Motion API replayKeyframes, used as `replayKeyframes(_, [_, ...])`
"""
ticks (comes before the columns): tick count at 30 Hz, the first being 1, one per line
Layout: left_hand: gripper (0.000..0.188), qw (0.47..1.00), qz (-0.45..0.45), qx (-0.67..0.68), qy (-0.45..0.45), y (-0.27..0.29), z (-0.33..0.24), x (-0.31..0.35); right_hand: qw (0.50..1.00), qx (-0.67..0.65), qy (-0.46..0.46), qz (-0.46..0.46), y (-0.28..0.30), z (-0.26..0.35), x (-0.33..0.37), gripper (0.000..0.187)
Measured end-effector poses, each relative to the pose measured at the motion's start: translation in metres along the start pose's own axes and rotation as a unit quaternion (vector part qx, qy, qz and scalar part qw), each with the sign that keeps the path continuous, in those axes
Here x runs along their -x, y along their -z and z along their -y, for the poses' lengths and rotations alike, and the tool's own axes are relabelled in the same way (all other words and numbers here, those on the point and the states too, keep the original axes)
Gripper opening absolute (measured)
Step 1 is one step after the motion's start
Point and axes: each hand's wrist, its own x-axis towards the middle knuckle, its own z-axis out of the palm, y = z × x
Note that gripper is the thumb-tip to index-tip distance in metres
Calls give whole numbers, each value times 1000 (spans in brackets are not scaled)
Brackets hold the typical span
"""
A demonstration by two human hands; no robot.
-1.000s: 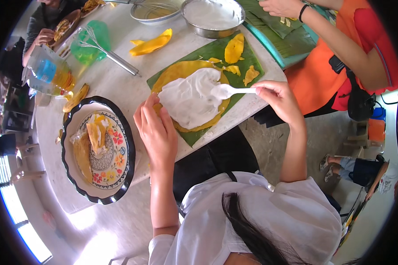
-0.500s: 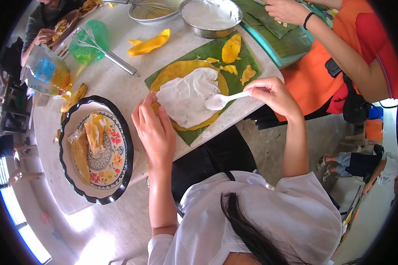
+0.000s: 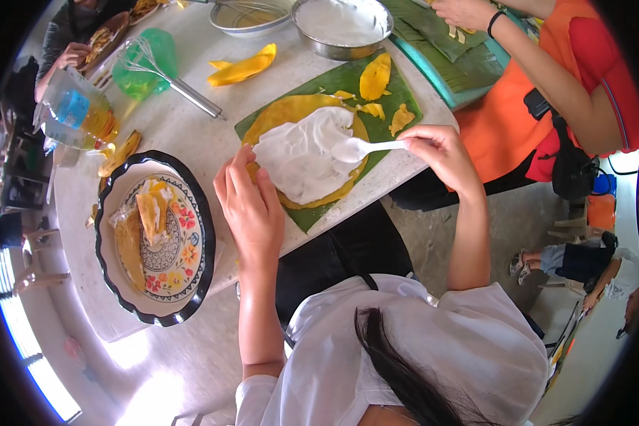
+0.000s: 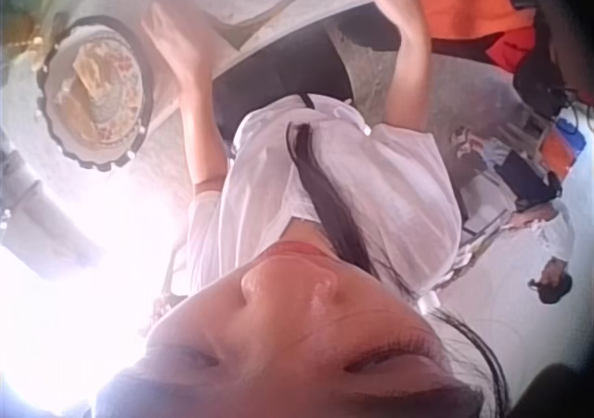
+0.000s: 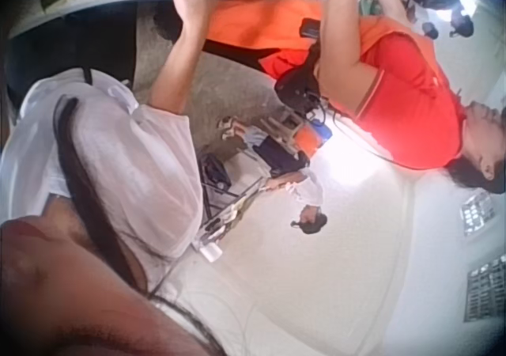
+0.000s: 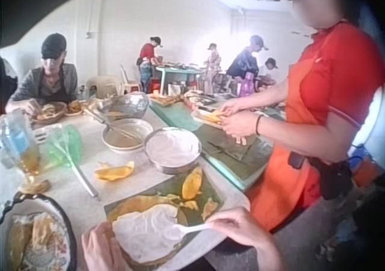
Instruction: The person spreads a white creamy substance onto a yellow crepe using a plastic spoon. They then place sliced mango pieces on top of the cream. The person works at a table with other people in the background.
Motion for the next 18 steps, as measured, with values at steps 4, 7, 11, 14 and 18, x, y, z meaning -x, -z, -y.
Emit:
replayKeyframes(4, [34, 1000, -1, -3, -9, 0, 1, 0, 999, 9, 3, -40, -4, -2, -11, 16])
replayKeyframes(7, [34, 1000, -1, 2, -3, 1, 0, 0, 998, 3, 5, -68, -5, 1, -12, 17])
replayKeyframes(11, [34, 1000, 0, -3, -9, 1, 2, 0, 999, 15, -6, -48, -12, 5, -5, 18])
replayKeyframes(14, [34, 1000, -2, 4, -6, 1, 1, -1, 995, 27, 17, -90, 2, -6, -4, 18])
replayKeyframes(18, [33, 1000, -1, -1, -7, 0, -1, -1, 990, -55, 4, -129, 8, 0, -4, 18])
